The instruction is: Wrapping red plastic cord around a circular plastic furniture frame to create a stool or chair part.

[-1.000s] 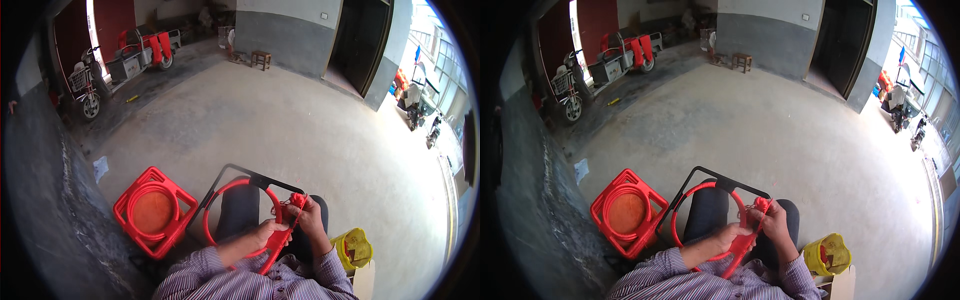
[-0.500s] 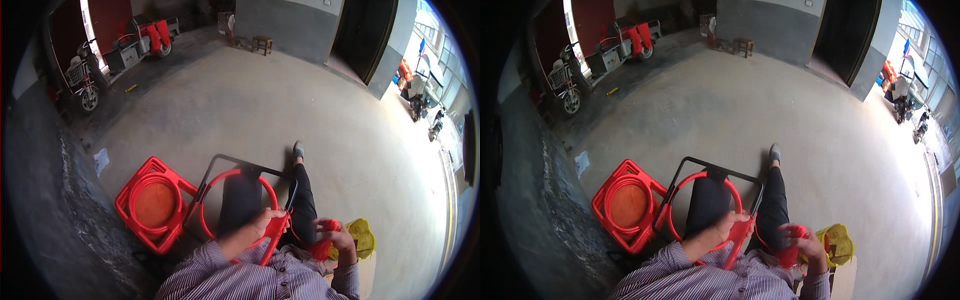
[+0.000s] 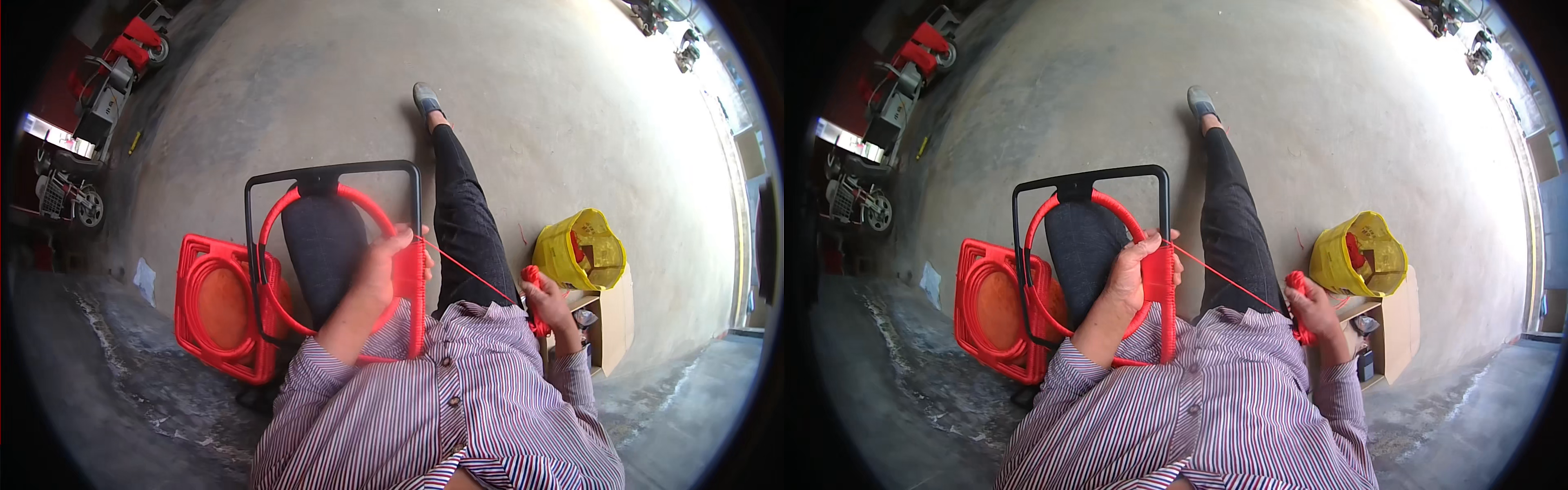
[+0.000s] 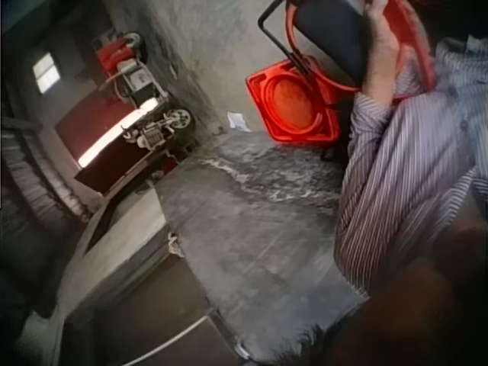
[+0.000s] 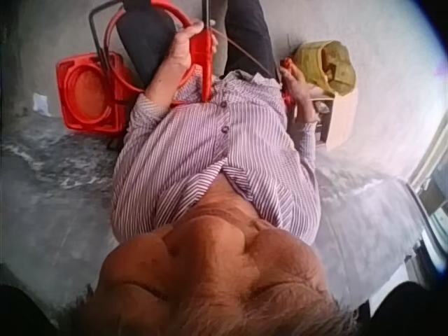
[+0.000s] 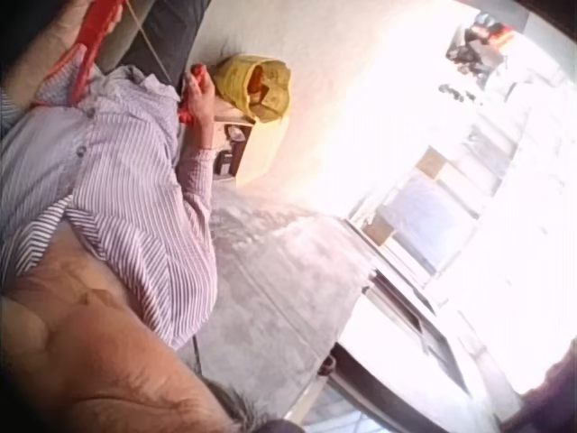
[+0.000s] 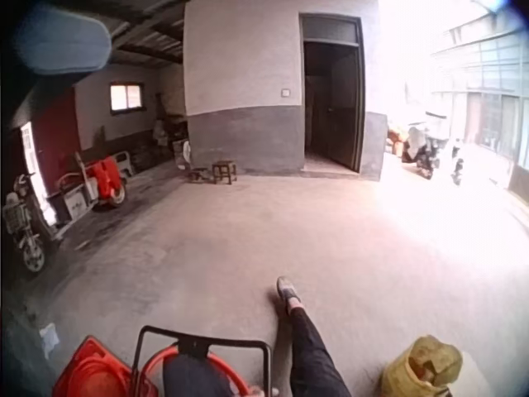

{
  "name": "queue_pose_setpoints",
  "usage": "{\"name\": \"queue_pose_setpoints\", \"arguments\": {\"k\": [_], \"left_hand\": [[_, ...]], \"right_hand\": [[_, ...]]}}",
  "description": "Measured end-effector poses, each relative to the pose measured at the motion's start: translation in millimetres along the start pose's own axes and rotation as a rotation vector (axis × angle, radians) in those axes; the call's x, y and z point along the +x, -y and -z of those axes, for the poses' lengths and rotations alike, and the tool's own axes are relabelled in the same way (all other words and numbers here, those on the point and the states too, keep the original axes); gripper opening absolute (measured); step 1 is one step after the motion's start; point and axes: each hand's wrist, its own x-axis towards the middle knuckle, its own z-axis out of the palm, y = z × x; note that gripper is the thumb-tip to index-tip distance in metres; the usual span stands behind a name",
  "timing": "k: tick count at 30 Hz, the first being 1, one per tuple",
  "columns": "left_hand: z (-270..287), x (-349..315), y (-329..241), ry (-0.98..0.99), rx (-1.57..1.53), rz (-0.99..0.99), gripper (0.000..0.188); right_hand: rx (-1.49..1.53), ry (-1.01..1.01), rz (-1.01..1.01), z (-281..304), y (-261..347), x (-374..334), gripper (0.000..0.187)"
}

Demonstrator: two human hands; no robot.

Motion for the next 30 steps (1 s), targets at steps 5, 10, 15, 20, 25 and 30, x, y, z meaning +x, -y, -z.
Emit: {"name": "queue_pose_setpoints", "arguments": {"k": [5,10,15,20,25,30], "left_hand": [[5,6,10,-0.05,-0.024,0.01,0.014],[4,24,17,-0.057,0.07,0.098,0.013],[4,26,32,-0.09,0.027,-0.067,0.032],[-16,21,33,-0.175,0.15,-0.401,0.06],[-33,13,30,-0.107,0.058,-0.452,0.078],[-11,18,31,-0.031,0.06,-0.395,0.074]], "right_hand": [[-0.398,-0.469,0.068,33,-72,20,0.015],[-0.059,-0.43,0.034,69,-67,76,0.027],[0.015,0.056,0.37,-31,92,87,0.047],[-0.688,0.131,0.857,-77,155,100,0.03],[-0.965,0.23,1.057,-113,154,120,0.02],[-0.353,-0.173,1.035,-107,133,113,0.058]]}}
